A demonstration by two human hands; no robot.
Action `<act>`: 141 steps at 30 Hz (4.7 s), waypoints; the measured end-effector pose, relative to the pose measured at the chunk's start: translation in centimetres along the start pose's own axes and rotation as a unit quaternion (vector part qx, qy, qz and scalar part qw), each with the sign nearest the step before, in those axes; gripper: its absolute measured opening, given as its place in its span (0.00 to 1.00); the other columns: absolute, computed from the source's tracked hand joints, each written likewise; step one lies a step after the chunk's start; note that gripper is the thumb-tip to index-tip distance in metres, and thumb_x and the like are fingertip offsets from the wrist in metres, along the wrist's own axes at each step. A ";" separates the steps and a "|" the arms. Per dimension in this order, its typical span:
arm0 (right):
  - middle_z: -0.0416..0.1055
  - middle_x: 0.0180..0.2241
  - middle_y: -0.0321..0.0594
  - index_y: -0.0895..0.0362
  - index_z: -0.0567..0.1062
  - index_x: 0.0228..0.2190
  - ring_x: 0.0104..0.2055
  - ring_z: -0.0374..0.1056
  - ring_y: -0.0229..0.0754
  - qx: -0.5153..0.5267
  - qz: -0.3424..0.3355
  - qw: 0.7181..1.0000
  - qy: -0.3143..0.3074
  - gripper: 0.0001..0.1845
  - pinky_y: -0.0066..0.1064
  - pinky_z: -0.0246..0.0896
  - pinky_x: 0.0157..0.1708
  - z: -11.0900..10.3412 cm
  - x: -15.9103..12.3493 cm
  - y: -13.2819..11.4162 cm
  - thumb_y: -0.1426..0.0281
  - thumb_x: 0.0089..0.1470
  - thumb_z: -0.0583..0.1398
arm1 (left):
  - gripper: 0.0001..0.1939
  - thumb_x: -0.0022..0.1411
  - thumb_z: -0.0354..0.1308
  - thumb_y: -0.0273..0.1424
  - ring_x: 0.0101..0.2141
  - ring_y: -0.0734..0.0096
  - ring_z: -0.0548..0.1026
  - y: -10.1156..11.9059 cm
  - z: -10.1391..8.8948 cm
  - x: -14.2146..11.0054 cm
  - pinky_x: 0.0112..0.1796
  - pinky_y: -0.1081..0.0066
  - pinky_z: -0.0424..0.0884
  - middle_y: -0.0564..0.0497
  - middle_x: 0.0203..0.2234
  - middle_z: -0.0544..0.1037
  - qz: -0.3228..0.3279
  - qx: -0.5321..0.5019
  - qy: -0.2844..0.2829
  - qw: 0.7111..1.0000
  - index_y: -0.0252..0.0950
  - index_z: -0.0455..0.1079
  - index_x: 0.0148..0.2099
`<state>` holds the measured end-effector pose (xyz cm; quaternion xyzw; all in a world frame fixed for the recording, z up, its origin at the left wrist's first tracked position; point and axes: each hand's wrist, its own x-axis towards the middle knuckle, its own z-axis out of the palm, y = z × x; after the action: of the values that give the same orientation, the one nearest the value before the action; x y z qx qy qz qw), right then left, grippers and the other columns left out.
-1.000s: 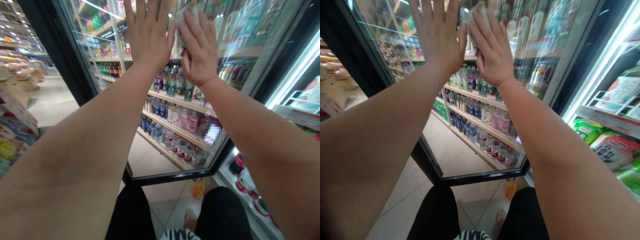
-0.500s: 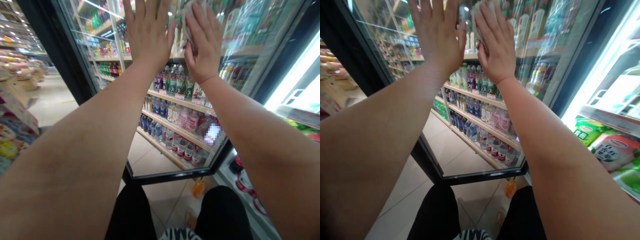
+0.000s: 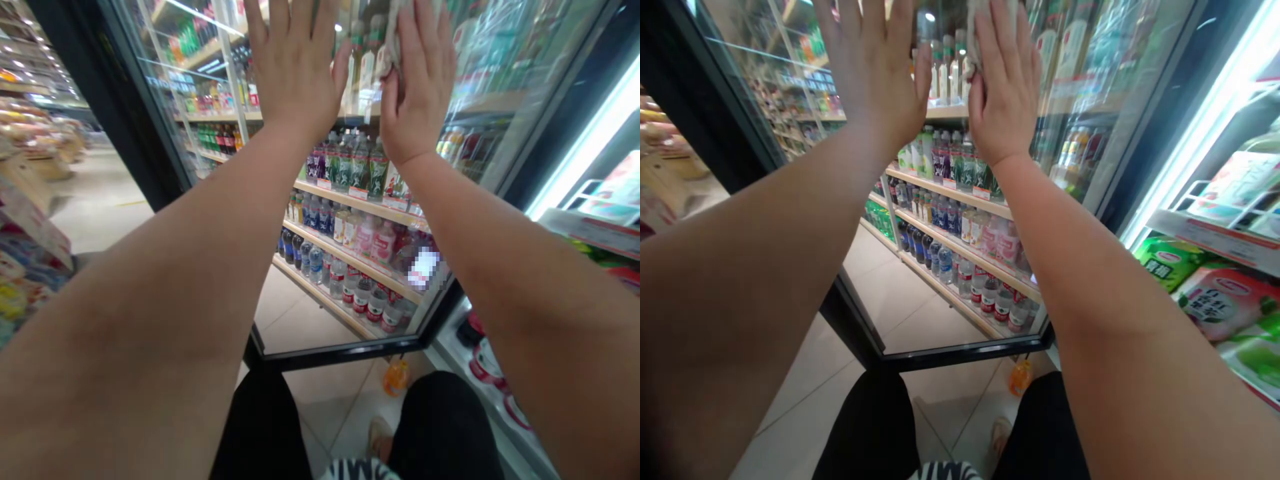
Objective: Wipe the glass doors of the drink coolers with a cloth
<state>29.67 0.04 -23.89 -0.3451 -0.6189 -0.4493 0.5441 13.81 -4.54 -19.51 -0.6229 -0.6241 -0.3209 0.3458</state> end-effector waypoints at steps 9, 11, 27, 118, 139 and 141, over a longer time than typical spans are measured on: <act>0.58 0.68 0.46 0.62 0.63 0.65 0.73 0.46 0.50 0.041 -0.027 0.998 -0.026 0.30 0.49 0.42 0.72 0.0 0.1 0.0 0.71 0.63 0.48 | 0.40 0.70 0.45 0.28 0.71 0.51 0.33 -0.7 1.0 0.3 0.66 0.45 0.22 0.54 0.74 0.36 0.019 -0.006 0.020 1.000 0.44 0.30 0.77; 0.58 0.67 0.51 0.66 0.63 0.65 0.73 0.46 0.51 0.043 0.028 0.999 0.011 0.30 0.49 0.40 0.73 0.2 0.1 0.2 0.71 0.64 0.45 | 0.39 0.69 0.46 0.30 0.70 0.48 0.36 -1.3 2.1 0.7 0.65 0.43 0.19 0.50 0.73 0.42 0.063 -0.050 0.087 0.993 0.41 0.35 0.77; 0.57 0.68 0.43 0.59 0.62 0.65 0.73 0.45 0.51 0.041 -0.063 0.996 -0.051 0.29 0.53 0.42 0.72 -0.6 -0.1 -0.2 0.72 0.65 0.49 | 0.35 0.70 0.39 0.35 0.70 0.48 0.37 -1.9 3.3 1.4 0.64 0.44 0.14 0.50 0.72 0.43 0.083 -0.078 0.109 0.987 0.41 0.40 0.77; 0.59 0.67 0.41 0.60 0.63 0.66 0.72 0.50 0.51 -0.027 -0.060 0.996 -0.057 0.29 0.50 0.47 0.70 -0.2 0.2 0.2 0.73 0.65 0.46 | 0.36 0.70 0.48 0.29 0.69 0.43 0.43 -1.0 0.3 -0.5 0.66 0.43 0.24 0.45 0.71 0.50 0.053 -0.102 0.049 0.992 0.35 0.45 0.76; 0.54 0.69 0.31 0.54 0.61 0.67 0.73 0.45 0.42 -0.110 0.057 0.989 -0.077 0.34 0.38 0.37 0.74 -0.2 0.4 -0.2 0.69 0.63 0.39 | 0.33 0.72 0.48 0.32 0.70 0.41 0.36 -1.1 0.7 -0.4 0.66 0.44 0.21 0.48 0.72 0.47 0.055 -0.130 0.061 0.988 0.33 0.49 0.75; 0.52 0.70 0.26 0.49 0.59 0.68 0.74 0.43 0.41 -0.095 -0.026 0.990 -0.101 0.34 0.38 0.37 0.75 -0.4 0.2 -0.2 0.65 0.65 0.37 | 0.32 0.72 0.48 0.33 0.70 0.41 0.38 -1.1 0.9 -0.3 0.65 0.44 0.21 0.49 0.73 0.46 0.061 -0.144 0.070 0.985 0.33 0.52 0.74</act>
<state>29.61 -0.45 -23.71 -0.4225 -0.6343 -0.4825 0.4317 12.66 -3.96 -20.26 -0.6790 -0.5067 -0.4287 0.3136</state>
